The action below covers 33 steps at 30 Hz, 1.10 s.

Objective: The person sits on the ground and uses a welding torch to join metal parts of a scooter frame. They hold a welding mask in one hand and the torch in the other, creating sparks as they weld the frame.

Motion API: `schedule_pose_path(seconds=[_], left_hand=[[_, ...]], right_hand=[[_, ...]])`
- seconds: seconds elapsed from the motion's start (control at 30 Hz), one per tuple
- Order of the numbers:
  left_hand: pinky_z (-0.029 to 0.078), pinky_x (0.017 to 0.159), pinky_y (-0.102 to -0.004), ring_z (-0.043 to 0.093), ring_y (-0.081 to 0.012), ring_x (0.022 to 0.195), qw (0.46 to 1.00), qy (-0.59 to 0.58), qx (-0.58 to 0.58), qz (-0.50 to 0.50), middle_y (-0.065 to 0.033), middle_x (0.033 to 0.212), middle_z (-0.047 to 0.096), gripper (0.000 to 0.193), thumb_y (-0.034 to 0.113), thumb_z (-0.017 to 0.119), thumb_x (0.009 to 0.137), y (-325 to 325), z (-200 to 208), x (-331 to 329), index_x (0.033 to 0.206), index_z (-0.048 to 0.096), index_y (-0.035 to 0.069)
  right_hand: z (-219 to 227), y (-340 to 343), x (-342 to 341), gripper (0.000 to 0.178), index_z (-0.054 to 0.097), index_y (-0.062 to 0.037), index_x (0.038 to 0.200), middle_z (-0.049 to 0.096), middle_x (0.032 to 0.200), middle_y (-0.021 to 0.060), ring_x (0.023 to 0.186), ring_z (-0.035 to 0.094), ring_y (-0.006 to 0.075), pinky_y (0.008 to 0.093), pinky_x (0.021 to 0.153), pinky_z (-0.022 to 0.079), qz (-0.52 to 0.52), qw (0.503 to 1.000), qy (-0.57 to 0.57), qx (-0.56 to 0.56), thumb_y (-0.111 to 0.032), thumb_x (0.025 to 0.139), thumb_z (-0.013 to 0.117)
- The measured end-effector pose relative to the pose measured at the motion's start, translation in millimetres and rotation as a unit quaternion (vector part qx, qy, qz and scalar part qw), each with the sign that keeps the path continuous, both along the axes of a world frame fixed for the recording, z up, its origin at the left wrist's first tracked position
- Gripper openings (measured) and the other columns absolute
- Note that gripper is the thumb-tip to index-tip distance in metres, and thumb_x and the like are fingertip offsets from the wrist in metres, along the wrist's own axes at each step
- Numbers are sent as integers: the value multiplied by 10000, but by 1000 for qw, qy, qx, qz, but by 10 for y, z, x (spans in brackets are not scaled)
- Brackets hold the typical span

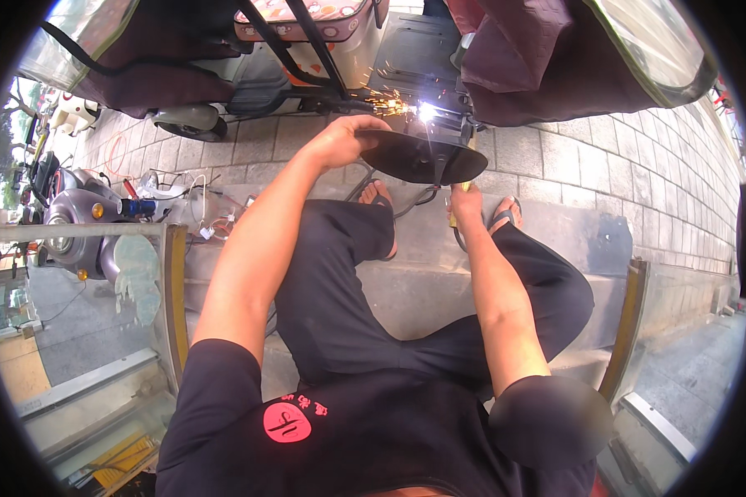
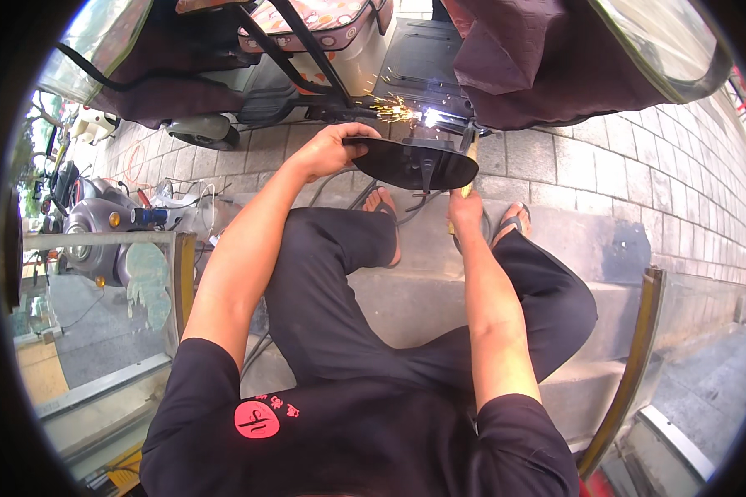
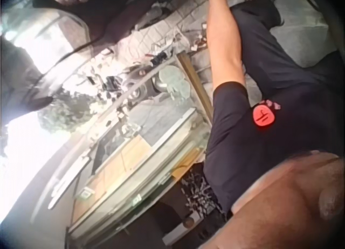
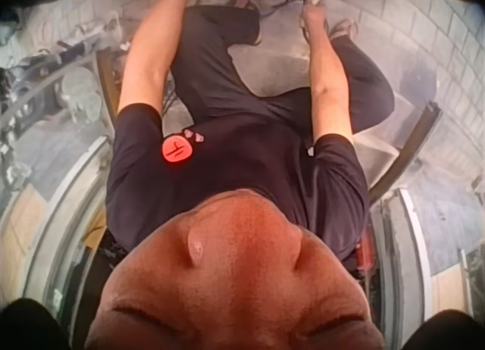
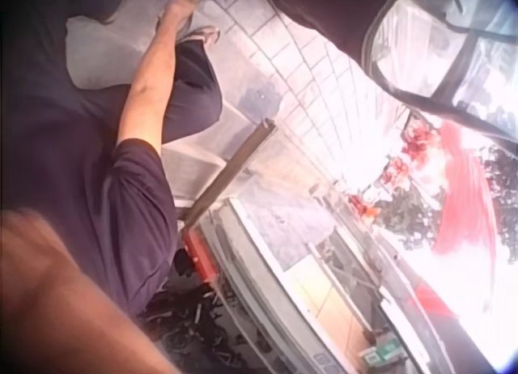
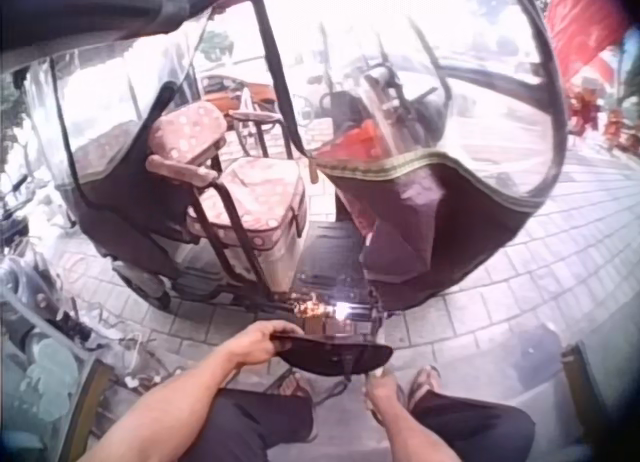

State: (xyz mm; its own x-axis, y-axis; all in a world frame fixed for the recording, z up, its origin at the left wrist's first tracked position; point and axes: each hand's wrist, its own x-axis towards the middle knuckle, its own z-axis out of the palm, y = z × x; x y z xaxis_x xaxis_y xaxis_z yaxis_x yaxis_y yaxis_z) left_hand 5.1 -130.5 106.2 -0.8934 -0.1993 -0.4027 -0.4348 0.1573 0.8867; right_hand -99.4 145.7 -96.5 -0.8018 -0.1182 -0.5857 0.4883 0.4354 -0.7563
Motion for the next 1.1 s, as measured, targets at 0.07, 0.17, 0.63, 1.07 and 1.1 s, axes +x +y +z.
schedule_pose_path(seconds=[0.07,0.17,0.63,1.07,1.1], left_hand=[[540,937,-313,678,-134,1031,1000,-5,-4,8,-39,1106,748,305,-46,606,979,18,39,1,1244,716,58],[536,948,-313,677,-133,1039,1000,-5,-19,8,-41,1122,748,297,-29,616,982,9,25,11,1247,716,57],[529,839,-284,649,-92,970,998,-15,-25,-58,19,1071,728,281,-36,629,999,-51,-157,57,1227,719,101],[536,854,-286,655,-102,995,998,-26,-7,-49,5,1084,724,272,-42,609,1005,-56,-152,56,1226,711,80],[536,854,-286,655,-102,995,999,-23,-1,-48,5,1083,724,272,-41,608,1005,-59,-158,53,1225,711,80]], right_hand=[[18,6,4,364,591,-25,1030,574,727,61,506,575,184,365,422,491,5,1000,3,-3,-383,1005,650],[49,7,13,372,594,-23,1029,575,724,63,504,579,186,368,418,491,10,1000,6,-2,-390,1004,647],[-177,75,53,236,608,-3,1025,604,612,108,465,614,232,385,419,488,-43,997,28,-49,-201,922,685],[-118,45,51,232,608,6,1002,626,632,122,483,631,248,391,440,499,-32,999,23,-23,-197,919,685],[-126,42,45,250,607,6,999,626,630,122,484,633,248,391,442,500,-28,999,24,-18,-219,924,687]])
